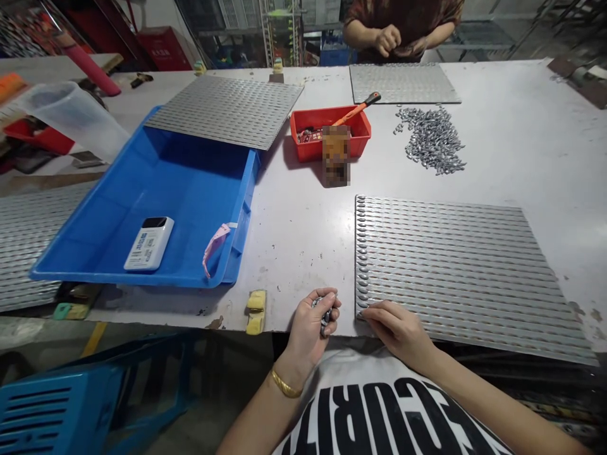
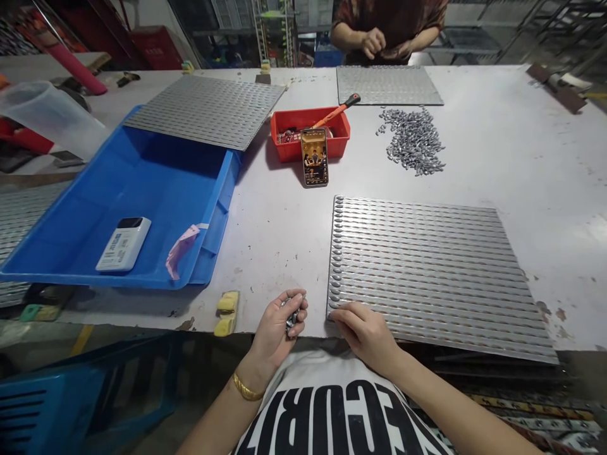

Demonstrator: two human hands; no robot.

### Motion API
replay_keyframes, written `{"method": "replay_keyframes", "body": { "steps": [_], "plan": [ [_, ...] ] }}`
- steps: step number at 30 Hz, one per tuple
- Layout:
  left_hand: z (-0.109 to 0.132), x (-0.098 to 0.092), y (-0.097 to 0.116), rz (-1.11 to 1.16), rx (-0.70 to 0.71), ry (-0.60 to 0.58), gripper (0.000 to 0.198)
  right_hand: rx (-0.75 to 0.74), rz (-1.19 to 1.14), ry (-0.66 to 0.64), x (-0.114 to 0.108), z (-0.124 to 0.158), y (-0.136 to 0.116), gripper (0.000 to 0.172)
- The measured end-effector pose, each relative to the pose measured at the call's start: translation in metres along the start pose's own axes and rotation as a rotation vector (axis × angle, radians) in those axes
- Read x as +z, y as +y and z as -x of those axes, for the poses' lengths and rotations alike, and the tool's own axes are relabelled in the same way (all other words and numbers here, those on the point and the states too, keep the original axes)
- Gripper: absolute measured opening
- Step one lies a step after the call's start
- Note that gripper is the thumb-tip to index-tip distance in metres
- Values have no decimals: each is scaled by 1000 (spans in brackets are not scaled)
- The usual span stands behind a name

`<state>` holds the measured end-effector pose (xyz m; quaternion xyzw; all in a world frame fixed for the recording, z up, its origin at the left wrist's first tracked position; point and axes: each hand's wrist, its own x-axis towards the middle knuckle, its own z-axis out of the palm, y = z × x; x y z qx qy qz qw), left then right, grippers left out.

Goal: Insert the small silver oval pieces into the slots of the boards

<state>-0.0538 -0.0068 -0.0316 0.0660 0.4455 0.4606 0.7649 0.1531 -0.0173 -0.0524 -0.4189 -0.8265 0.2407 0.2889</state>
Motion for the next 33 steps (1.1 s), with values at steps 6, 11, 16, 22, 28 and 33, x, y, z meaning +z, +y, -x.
{"method": "replay_keyframes", "body": {
  "steps": [6,11,16,22,28,33],
  "plan": [
    [2,-1,-3,-2,-2,6,26,-14,185,-6,9,2,3,20],
    [2,-1,-4,-8,-3,-4,25,-5,237,-17,8,2,5,19],
    [3,0,-3,-15,-8,-5,25,-15,252,-42,8,2,4,20],
    [4,-1,-4,-18,-9,-8,28,-49,292,-46,8,1,4,23],
    [4,-2,-3,-16,-6,-12,27,-92,320,-49,6,-2,5,21],
    [5,-2,-4,-17,0,-17,26,-93,346,-62,7,-3,1,18]
  ]
}}
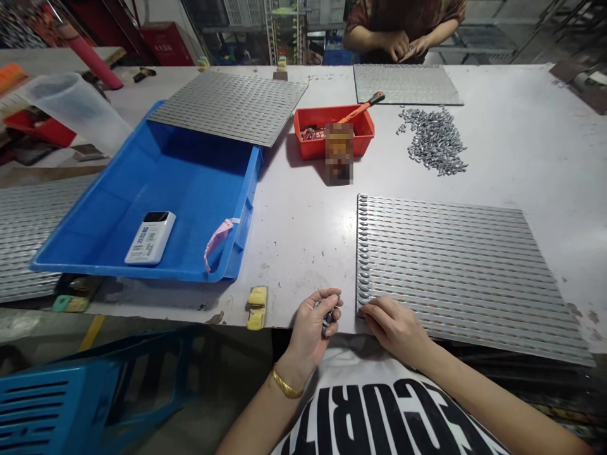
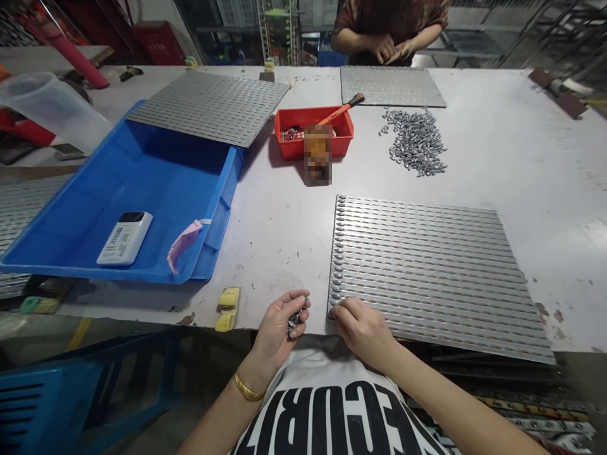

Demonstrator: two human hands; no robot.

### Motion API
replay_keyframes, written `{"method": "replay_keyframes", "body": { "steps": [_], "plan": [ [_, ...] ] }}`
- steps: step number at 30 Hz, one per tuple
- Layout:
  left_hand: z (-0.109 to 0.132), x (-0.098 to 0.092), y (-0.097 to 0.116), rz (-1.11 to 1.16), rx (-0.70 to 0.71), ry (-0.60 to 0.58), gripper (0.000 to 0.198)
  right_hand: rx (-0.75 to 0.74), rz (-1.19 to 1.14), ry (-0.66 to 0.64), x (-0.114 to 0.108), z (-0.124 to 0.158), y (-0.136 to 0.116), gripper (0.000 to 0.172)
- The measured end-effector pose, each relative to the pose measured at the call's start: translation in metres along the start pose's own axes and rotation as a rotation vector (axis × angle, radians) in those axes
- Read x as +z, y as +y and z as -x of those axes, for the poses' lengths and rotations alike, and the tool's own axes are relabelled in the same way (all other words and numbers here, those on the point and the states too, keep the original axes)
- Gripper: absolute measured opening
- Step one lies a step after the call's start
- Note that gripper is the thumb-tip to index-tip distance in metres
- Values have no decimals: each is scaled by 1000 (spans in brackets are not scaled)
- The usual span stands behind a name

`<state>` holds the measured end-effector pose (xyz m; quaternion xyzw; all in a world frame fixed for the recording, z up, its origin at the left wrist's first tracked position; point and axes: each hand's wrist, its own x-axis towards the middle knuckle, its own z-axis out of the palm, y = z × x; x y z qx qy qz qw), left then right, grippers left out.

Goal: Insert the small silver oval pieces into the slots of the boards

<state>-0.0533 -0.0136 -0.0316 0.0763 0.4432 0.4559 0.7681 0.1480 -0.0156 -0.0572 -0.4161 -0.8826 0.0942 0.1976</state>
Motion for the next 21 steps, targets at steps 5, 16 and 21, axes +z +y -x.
{"method": "replay_keyframes", "body": {
  "steps": [5,16,21],
  "plan": [
    [1,0,-1,-4,4,3,28,90,90,49,4,-5,-10,15],
    [-1,3,1,-45,-15,-13,33,113,-55,-43,-4,-8,-6,21],
    [2,5,-1,-71,-21,-7,33,251,-408,1,-20,-19,-12,15]
  ]
}}
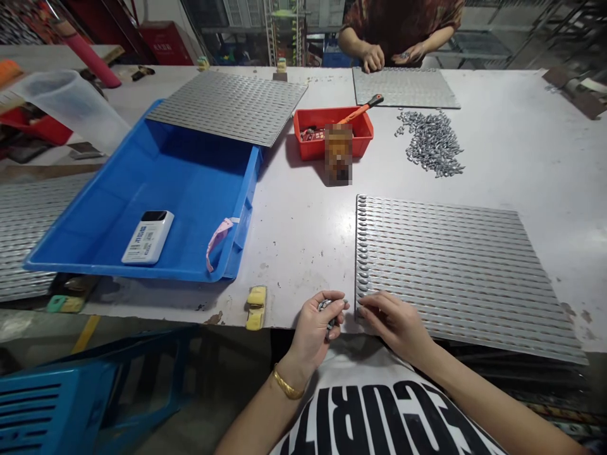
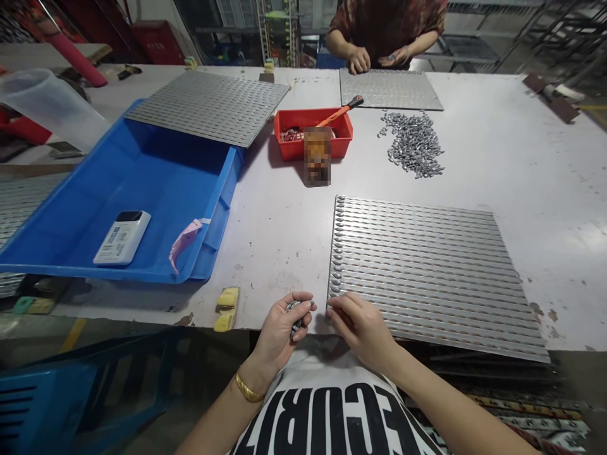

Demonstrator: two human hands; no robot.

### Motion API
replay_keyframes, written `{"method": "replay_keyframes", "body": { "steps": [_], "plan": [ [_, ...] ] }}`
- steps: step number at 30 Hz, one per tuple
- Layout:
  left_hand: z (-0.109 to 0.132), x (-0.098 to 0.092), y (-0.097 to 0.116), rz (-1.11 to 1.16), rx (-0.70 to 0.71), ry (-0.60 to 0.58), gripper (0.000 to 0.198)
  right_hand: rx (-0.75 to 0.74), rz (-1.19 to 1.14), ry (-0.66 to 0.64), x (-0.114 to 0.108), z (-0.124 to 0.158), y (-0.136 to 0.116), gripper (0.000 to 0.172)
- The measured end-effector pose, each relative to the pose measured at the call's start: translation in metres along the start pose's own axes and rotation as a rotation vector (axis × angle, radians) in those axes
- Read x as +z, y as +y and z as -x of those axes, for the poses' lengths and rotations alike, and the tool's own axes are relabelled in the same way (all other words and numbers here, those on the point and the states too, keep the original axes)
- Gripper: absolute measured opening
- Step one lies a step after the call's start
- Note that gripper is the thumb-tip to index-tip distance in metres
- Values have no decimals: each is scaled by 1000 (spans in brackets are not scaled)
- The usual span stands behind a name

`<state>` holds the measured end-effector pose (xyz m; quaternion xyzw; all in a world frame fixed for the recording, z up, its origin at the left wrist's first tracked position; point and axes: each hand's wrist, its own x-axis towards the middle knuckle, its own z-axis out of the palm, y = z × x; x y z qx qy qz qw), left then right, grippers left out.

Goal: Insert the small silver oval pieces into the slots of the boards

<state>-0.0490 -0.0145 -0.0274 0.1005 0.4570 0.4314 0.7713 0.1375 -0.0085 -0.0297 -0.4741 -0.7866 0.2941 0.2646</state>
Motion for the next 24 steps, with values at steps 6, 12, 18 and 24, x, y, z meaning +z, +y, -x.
{"method": "replay_keyframes", "body": {
  "steps": [6,12,18,24],
  "plan": [
    [1,3,-4,-23,0,-9,31,61,-271,-49,-3,-18,-18,16],
    [0,6,-5,-5,-60,-31,34,-267,-44,28,-1,-16,-8,23],
    [0,11,-8,55,-131,-66,33,-319,94,35,-2,-4,3,27],
    [-1,11,-8,168,-162,-70,26,-306,68,57,-5,8,9,29]
  ]
}}
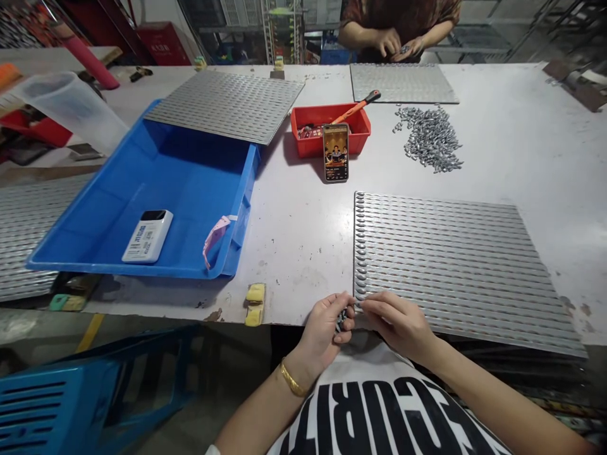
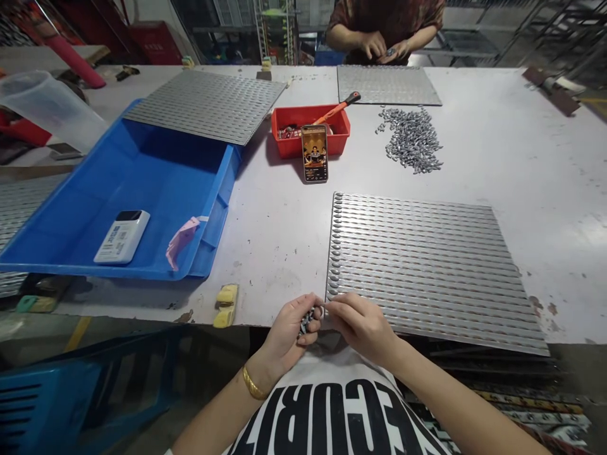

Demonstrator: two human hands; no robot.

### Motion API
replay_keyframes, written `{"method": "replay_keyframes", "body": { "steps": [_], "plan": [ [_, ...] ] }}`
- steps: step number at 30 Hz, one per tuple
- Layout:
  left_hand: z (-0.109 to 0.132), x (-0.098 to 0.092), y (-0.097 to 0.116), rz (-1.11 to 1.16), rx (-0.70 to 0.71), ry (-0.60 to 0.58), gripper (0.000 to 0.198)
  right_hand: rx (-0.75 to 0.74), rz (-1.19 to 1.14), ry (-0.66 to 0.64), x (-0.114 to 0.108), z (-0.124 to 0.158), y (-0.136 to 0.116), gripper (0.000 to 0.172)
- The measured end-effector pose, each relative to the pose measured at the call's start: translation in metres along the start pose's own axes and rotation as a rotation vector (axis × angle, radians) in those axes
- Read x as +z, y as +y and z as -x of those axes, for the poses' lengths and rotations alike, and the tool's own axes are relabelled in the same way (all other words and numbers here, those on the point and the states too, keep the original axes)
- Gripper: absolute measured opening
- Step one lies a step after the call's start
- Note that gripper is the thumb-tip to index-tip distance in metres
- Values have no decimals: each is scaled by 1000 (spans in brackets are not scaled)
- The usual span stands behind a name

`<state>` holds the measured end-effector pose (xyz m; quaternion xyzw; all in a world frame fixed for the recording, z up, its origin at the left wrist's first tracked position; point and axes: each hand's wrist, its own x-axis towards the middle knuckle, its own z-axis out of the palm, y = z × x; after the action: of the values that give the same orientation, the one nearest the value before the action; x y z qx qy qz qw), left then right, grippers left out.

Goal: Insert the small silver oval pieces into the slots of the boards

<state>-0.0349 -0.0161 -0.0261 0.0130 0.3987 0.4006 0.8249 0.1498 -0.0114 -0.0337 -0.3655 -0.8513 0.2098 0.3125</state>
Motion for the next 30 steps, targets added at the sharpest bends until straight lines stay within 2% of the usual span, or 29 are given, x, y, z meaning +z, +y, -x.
{"method": "replay_keyframes", "body": {
  "steps": [3,6,8,14,30],
  "plan": [
    [0,-5,16,121,49,31,20,31,16,-33,1,10,3,25],
    [1,-11,34,240,150,73,13,-3,117,-76,8,20,6,23],
    [2,-13,39,277,166,83,11,-19,192,-90,14,24,7,21],
    [0,-16,24,292,58,64,11,-46,305,-87,22,26,8,18],
    [-8,-8,17,251,42,87,8,-14,335,-130,22,22,7,18]
  ]
}}
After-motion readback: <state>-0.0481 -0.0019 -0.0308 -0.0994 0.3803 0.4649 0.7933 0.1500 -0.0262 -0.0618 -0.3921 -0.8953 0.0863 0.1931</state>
